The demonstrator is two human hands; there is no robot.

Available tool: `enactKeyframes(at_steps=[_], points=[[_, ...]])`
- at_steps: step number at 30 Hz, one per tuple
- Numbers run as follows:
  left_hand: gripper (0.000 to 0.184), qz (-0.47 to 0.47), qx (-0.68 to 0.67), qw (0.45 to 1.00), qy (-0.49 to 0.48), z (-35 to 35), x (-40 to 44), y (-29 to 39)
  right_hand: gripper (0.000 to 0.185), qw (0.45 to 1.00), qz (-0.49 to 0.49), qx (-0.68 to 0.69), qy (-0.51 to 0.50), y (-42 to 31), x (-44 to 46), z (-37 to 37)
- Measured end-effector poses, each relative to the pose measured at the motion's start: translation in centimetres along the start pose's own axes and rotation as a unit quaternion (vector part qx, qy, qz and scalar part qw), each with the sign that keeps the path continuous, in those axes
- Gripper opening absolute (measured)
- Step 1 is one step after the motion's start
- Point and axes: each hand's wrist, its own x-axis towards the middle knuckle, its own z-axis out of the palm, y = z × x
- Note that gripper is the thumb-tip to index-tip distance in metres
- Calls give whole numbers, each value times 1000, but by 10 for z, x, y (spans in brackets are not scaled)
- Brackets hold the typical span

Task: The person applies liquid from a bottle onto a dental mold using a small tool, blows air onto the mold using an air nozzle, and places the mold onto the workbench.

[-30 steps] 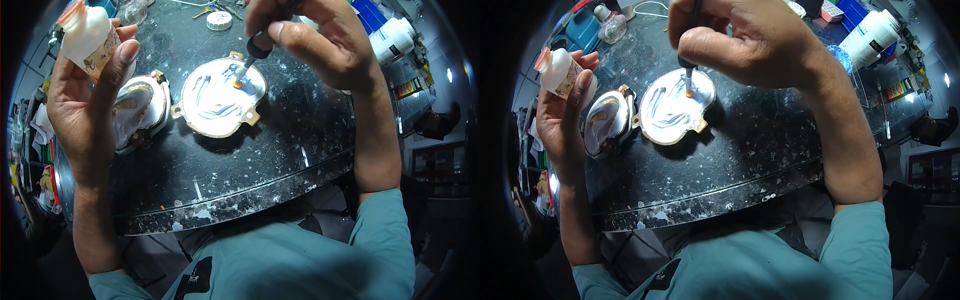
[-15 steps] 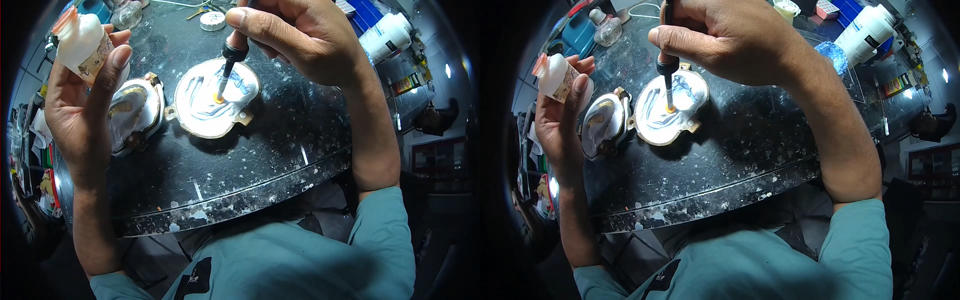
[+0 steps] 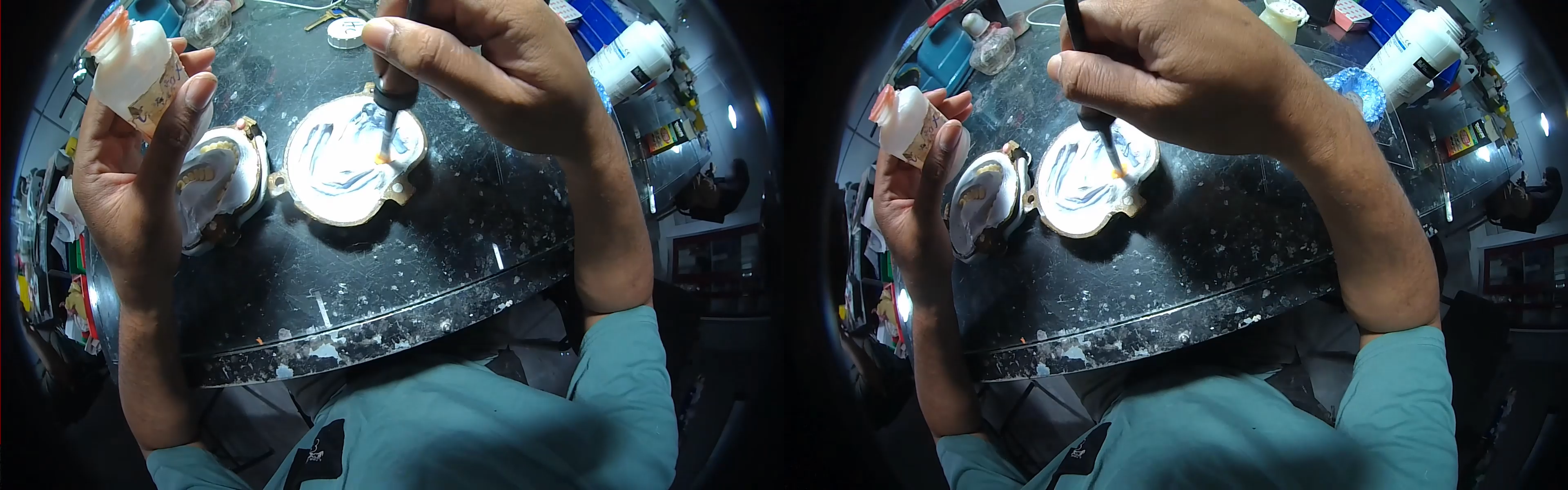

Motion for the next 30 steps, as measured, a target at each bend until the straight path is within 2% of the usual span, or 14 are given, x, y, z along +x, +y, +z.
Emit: enactKeyframes(at_steps=[4, 7, 10, 11, 15, 16, 18, 19, 21, 25, 27, 28, 29, 30], points=[[47, -6, 5, 1000, -1, 1, 0, 0, 19, 1000, -16, 10, 22, -2, 1, 3], [49, -28, 37, 999, -8, 2, -2, 0, 21, 987, -57, 139, 56, 3, 1, 1], [50, -36, 106, 993, -28, 1, -2, 4, 26, 941, -227, 164, 191, 6, 14, -4], [49, 17, 109, 994, -25, 2, -1, -2, 26, 923, -261, 160, 234, 5, 20, -5], [50, 15, 134, 991, -14, 4, -5, -3, 27, 853, -338, 123, 377, 21, 29, 11], [51, 3, 129, 992, -8, 4, -4, -3, 27, 877, -344, 57, 331, 31, 23, -5], [53, -21, 118, 993, 3, 3, -1, -3, 25, 934, -266, 75, 225, 39, 9, -14], [51, -38, 95, 995, 14, 5, -1, 0, 23, 956, -182, 158, 164, 22, 1, -8], [47, -70, 50, 996, 36, 9, -1, 6, 21, 980, -130, 126, 86, 12, 2, 3], [49, -66, 71, 995, 18, 8, -1, 6, 24, 989, -108, -86, 50, 4, 1, 23], [56, -73, 87, 993, 1, 6, 0, 7, 24, 998, -58, -17, 11, -3, 0, 19], [52, -71, 69, 995, 11, 7, 0, 6, 25, 999, -32, 17, -8, -4, 0, 17], [48, -69, 49, 996, 20, 9, 0, 6, 24, 991, -68, 111, 32, 2, 0, 24], [44, -67, 29, 997, 29, 10, 1, 6, 21, 993, -76, 82, 38, 1, 0, 21]])
